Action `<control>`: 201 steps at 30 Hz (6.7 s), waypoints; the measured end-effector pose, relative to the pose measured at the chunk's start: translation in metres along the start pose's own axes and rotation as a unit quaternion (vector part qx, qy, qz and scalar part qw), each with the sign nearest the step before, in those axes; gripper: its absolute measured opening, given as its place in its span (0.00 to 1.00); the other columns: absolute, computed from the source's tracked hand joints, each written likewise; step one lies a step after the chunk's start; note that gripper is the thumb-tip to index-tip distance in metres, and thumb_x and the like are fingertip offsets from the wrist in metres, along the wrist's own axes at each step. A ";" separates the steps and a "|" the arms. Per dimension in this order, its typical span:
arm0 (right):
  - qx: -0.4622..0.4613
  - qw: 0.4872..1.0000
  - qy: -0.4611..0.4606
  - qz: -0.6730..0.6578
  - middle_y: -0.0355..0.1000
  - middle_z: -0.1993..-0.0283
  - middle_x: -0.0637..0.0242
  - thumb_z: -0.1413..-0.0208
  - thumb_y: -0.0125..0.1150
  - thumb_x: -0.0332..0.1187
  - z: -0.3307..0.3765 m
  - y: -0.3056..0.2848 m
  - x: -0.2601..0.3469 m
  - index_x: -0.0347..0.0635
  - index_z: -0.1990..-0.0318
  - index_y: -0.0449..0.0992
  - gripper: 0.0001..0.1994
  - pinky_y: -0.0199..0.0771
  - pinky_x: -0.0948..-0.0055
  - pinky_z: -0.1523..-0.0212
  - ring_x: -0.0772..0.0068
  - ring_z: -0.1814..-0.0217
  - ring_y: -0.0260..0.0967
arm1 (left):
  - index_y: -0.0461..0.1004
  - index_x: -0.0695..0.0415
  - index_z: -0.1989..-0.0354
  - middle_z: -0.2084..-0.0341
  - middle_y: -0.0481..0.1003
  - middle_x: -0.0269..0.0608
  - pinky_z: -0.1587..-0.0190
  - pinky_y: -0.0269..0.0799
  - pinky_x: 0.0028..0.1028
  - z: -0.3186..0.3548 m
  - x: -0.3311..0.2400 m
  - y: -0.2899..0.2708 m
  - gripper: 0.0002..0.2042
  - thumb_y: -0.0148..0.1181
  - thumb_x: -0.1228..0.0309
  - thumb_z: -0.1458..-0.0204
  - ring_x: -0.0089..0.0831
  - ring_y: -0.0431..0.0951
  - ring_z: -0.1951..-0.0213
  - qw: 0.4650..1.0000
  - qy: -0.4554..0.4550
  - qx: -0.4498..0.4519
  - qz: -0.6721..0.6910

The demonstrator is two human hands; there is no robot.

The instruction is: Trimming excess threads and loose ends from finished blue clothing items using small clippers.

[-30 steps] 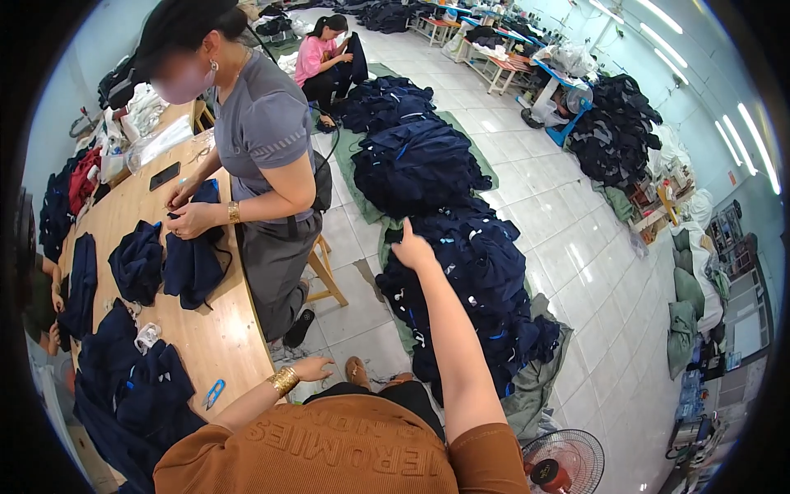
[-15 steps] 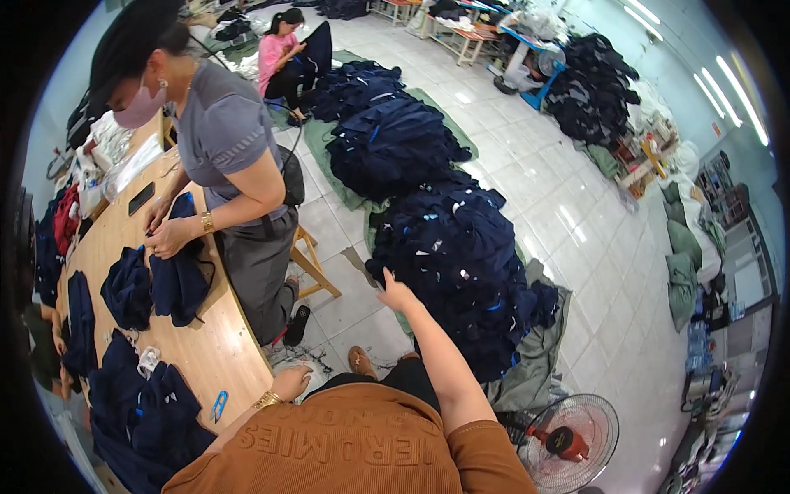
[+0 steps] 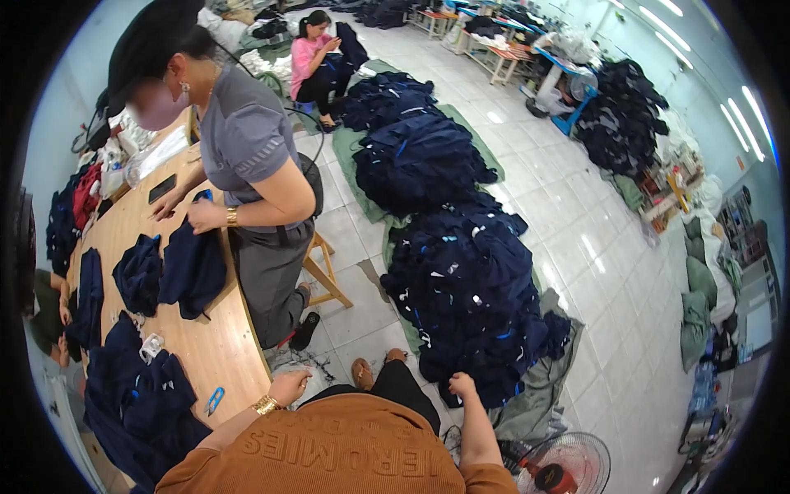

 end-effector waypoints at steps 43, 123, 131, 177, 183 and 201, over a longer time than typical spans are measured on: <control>0.419 0.466 -0.588 0.512 0.74 0.72 0.59 0.45 0.51 0.35 0.279 0.288 0.354 0.38 0.63 0.76 0.12 0.70 0.73 0.63 0.68 0.68 0.72 | 0.72 0.63 0.61 0.72 0.77 0.41 0.64 0.72 0.22 0.296 -0.152 0.068 0.08 0.49 0.75 0.46 0.24 0.77 0.68 0.431 -0.520 -0.648 0.352; 0.373 0.748 -0.547 0.057 0.70 0.66 0.69 0.52 0.60 0.35 0.403 0.352 0.490 0.40 0.60 0.68 0.14 0.62 0.85 0.76 0.82 0.71 0.68 | 0.66 0.64 0.55 0.60 0.70 0.45 0.62 0.70 0.23 0.531 -0.082 -0.040 0.23 0.63 0.62 0.54 0.27 0.72 0.59 0.111 -0.487 -0.866 0.003; 0.200 0.474 -0.809 0.283 0.73 0.70 0.63 0.48 0.56 0.31 0.412 0.348 0.461 0.36 0.58 0.74 0.12 0.63 0.81 0.71 0.80 0.74 0.63 | 0.72 0.65 0.66 0.73 0.75 0.47 0.64 0.71 0.28 0.468 -0.053 -0.068 0.15 0.63 0.69 0.60 0.34 0.77 0.68 0.370 -0.456 -0.784 0.201; 0.675 0.579 -0.457 -0.015 0.67 0.66 0.67 0.54 0.56 0.26 0.530 0.319 0.461 0.39 0.63 0.68 0.09 0.68 0.81 0.61 0.77 0.63 0.66 | 0.65 0.57 0.66 0.76 0.71 0.31 0.79 0.68 0.16 0.495 -0.236 -0.166 0.06 0.50 0.69 0.44 0.16 0.73 0.76 0.271 -0.167 -0.918 0.235; 0.449 0.566 -0.658 0.213 0.70 0.71 0.71 0.50 0.57 0.28 0.553 0.346 0.390 0.35 0.64 0.74 0.07 0.62 0.85 0.66 0.84 0.69 0.65 | 0.64 0.56 0.65 0.71 0.71 0.32 0.71 0.78 0.28 0.462 -0.191 -0.119 0.05 0.47 0.68 0.43 0.21 0.75 0.69 0.233 -0.276 -0.853 0.376; 0.730 0.507 -0.436 0.142 0.71 0.68 0.69 0.50 0.56 0.25 0.571 0.357 0.318 0.36 0.70 0.74 0.02 0.64 0.83 0.67 0.83 0.68 0.65 | 0.68 0.62 0.63 0.69 0.73 0.34 0.67 0.71 0.18 0.423 -0.184 -0.101 0.06 0.54 0.73 0.47 0.15 0.71 0.66 0.339 -0.396 -0.784 0.337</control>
Point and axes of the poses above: each hand's wrist, its own z-axis away from the middle knuckle, its own y-axis out of the palm, x = y × z, the point moved 3 cm from there along -z, towards the middle knuckle
